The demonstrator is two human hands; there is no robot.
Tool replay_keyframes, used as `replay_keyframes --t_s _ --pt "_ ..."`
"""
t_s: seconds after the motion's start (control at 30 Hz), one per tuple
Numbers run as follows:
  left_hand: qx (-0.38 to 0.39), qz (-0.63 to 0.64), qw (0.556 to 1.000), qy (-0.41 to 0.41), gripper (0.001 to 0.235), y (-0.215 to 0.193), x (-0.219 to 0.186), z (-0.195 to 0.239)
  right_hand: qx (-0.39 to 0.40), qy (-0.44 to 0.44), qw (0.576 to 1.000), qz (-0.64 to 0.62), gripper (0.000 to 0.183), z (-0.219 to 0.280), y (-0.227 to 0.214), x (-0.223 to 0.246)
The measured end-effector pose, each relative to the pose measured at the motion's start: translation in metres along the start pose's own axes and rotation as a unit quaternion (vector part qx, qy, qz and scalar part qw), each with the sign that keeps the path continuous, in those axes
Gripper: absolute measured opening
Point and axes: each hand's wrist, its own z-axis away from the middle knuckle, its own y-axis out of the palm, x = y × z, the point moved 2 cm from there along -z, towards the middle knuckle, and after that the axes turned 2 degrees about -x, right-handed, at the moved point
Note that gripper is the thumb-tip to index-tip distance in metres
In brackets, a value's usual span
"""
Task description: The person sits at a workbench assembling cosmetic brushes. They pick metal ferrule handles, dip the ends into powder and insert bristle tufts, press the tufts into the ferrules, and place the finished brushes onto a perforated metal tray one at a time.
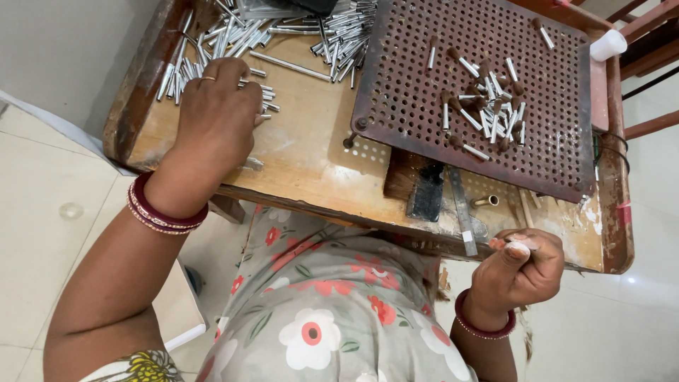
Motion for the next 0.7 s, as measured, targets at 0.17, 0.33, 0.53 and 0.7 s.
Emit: replay_keyframes --t_s 0.17,0.33,0.53,0.7 --pt "0.020 0.023 1.000 -0.004 0.023 -0.005 -0.050 -0.004 0.008 0.022 1.000 -0.021 0.040 0.000 0.008 0.001" --pt "0.098 0.516 0.848 0.065 0.042 -0.001 -0.140 -0.002 0.029 0.064 0.993 -0.091 0.035 0.001 0.032 0.015" --pt "0.228 0.828 0.498 -0.119 0.013 0.047 -0.213 0.026 0.042 0.117 0.975 -0.184 0.030 0.003 0.043 0.024" --pt "0.144 0.543 0.824 0.078 0.012 0.037 -0.210 0.028 0.083 0.133 0.980 -0.120 0.031 0.012 0.034 0.020"
